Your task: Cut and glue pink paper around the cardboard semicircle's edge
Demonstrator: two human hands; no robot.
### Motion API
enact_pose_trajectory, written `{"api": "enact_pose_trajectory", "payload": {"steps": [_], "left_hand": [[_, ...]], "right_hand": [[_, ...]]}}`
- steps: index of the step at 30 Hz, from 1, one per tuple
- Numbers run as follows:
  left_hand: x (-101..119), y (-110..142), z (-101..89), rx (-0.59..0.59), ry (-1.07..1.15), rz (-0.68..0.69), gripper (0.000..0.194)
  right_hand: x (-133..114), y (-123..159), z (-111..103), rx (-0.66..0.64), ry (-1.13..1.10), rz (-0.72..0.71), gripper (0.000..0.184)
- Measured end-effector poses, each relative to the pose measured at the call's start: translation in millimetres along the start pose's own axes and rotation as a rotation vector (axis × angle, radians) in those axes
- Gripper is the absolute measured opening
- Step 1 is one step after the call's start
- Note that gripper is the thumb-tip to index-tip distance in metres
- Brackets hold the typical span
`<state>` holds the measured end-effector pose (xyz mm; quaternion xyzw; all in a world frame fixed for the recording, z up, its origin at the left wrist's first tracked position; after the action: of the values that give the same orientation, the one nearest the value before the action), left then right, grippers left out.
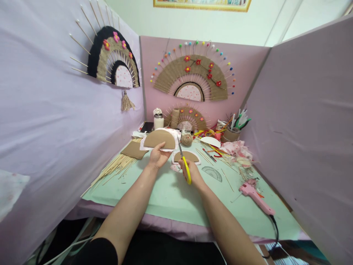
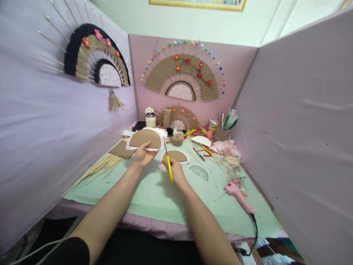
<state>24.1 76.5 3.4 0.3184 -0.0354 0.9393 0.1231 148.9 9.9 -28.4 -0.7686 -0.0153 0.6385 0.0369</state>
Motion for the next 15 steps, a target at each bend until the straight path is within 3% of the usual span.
{"api": "enact_pose_trajectory", "payload": {"steps": [15], "left_hand": [[2,4,5.1,-0.011,-0.001,0.014,0.035]], "right_hand": [[-11,3,-1,0.001,0.1,-0.043,0.053]]}}
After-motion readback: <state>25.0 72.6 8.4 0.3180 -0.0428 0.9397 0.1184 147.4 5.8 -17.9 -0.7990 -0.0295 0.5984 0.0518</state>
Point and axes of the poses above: each hand's wrist, its own y-axis away from the middle knuckle, its own z-axis out of the palm, x = y × z, the point moved 8 cm from there along -y, towards the middle knuckle, and after that the axes turned 11 degrees about -y, right-handed, at the moved point
